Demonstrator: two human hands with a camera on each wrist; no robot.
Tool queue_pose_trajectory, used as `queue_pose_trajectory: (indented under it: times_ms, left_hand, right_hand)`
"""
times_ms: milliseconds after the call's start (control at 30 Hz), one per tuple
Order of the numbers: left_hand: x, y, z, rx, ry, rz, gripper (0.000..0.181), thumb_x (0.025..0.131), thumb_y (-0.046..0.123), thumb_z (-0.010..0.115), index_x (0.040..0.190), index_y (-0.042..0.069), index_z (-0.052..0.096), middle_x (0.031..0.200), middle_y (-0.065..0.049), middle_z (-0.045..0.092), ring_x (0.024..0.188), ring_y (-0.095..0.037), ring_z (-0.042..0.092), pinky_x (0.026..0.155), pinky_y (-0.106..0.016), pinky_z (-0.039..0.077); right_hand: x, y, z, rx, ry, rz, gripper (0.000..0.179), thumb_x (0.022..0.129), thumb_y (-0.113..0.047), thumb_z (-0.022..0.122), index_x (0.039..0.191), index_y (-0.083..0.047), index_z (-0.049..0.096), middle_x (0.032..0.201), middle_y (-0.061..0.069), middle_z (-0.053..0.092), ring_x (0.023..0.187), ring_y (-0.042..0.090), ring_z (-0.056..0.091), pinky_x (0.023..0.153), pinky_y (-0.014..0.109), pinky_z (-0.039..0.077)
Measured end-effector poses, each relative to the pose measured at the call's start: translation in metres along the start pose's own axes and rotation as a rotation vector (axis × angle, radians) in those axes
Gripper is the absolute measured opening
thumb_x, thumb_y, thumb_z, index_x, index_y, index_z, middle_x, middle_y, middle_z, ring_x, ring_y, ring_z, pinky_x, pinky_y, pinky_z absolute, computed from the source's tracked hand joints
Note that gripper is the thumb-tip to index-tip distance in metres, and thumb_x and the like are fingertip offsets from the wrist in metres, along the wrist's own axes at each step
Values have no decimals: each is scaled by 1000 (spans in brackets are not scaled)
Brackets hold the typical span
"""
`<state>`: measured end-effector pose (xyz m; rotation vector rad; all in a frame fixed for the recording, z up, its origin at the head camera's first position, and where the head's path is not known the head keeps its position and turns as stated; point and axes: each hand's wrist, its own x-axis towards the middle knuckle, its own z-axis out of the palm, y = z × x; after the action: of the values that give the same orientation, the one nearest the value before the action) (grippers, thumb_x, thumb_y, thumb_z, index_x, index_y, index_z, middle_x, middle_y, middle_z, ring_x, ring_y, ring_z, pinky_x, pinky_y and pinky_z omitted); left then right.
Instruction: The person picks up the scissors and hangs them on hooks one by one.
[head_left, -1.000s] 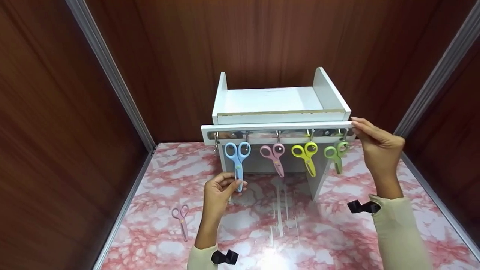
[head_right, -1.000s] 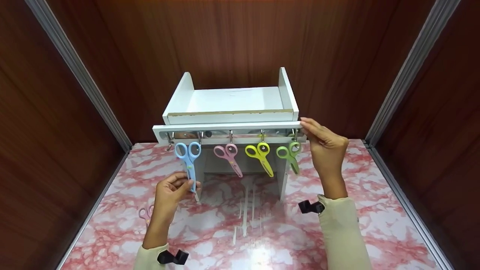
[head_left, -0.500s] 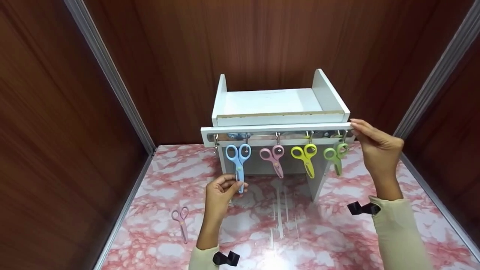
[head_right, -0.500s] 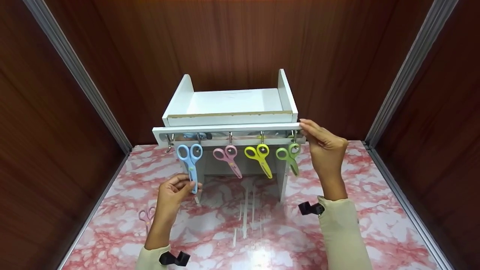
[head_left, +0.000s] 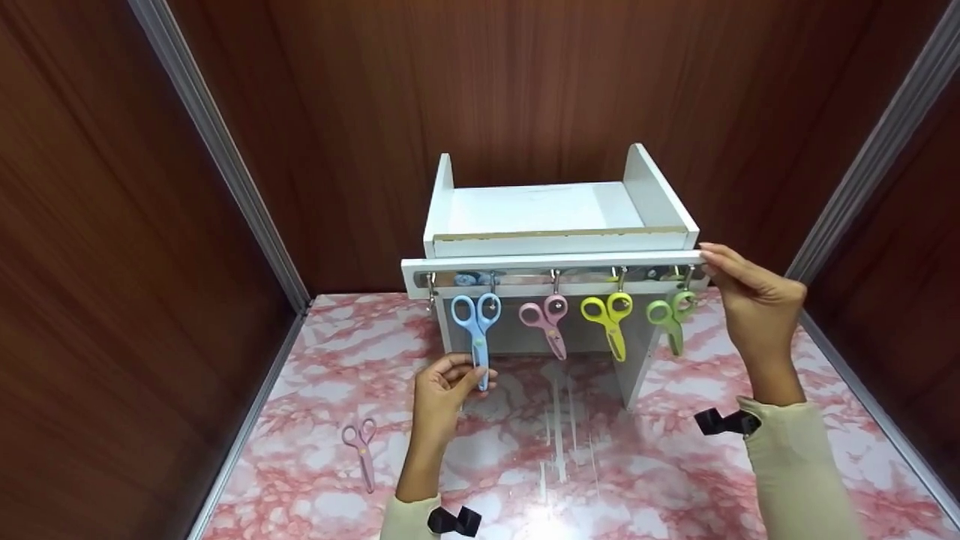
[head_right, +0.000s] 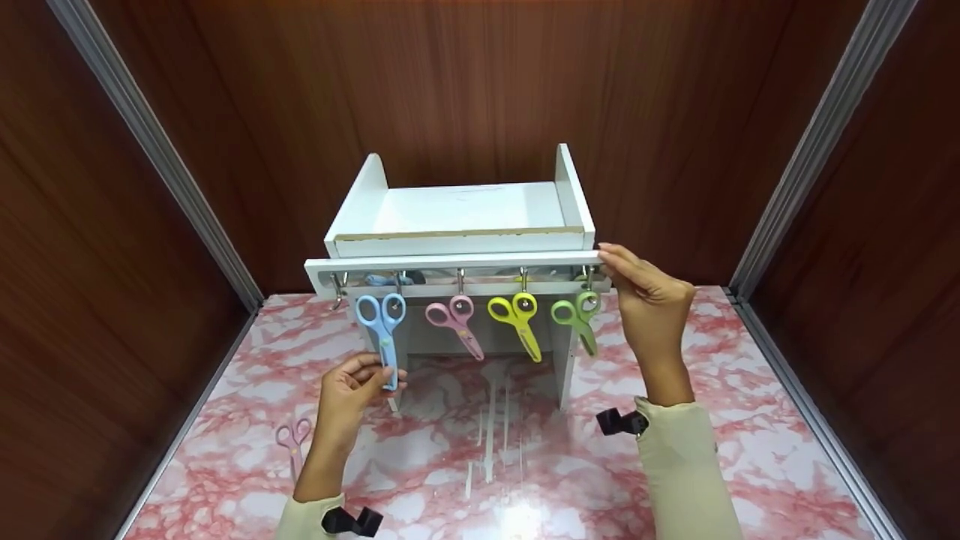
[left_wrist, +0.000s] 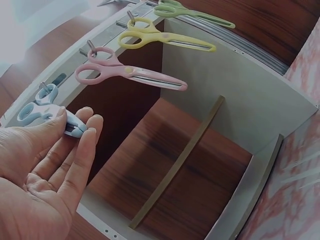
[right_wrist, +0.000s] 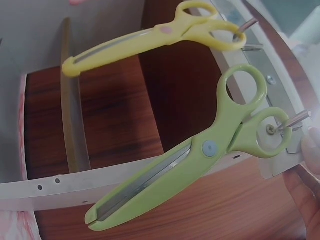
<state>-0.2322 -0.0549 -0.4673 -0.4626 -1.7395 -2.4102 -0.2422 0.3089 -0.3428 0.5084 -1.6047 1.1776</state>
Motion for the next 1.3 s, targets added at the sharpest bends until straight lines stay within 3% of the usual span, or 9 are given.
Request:
queue_pose_trajectory:
  times_ms: [433, 833, 933, 1300]
  left_hand:
    - [2, -7, -1, 3, -6, -6, 25, 86, 7, 68, 101, -11, 60, 87, -25, 68, 76, -37, 69, 70, -51, 56]
    - [2, -12, 3, -65, 5, -31, 30, 82, 2, 71, 105, -11, 58, 89, -27, 67, 77, -31, 69, 69, -38, 59]
    - [2, -15, 3, -78, -7, -40, 32, 81, 0, 71, 107, -11, 57, 91, -26, 67, 79, -30, 69, 72, -41, 59]
    - [3, -24, 2, -60, -23, -42, 35, 79, -4, 72, 111, -11, 57, 93, -28, 66, 84, -45, 65, 76, -51, 55]
  right_hand:
    - [0, 0, 1, 12, 16, 6, 22, 71, 21, 70, 89, 9, 72, 95, 25, 68, 92, 32, 67, 83, 28, 55]
    - [-1, 2, 1, 11, 13, 18, 24, 71, 22, 69, 91, 9, 72, 97, 26, 67, 94, 32, 67, 83, 27, 55]
    - [-2, 1, 1, -1, 17, 13, 23, 71, 21, 69, 90, 9, 72, 96, 26, 67, 93, 32, 67, 83, 27, 55]
    - [-1, 4, 4, 24, 40, 2, 20, 70, 21, 70, 87, 11, 71, 94, 26, 68, 92, 31, 67, 82, 27, 55]
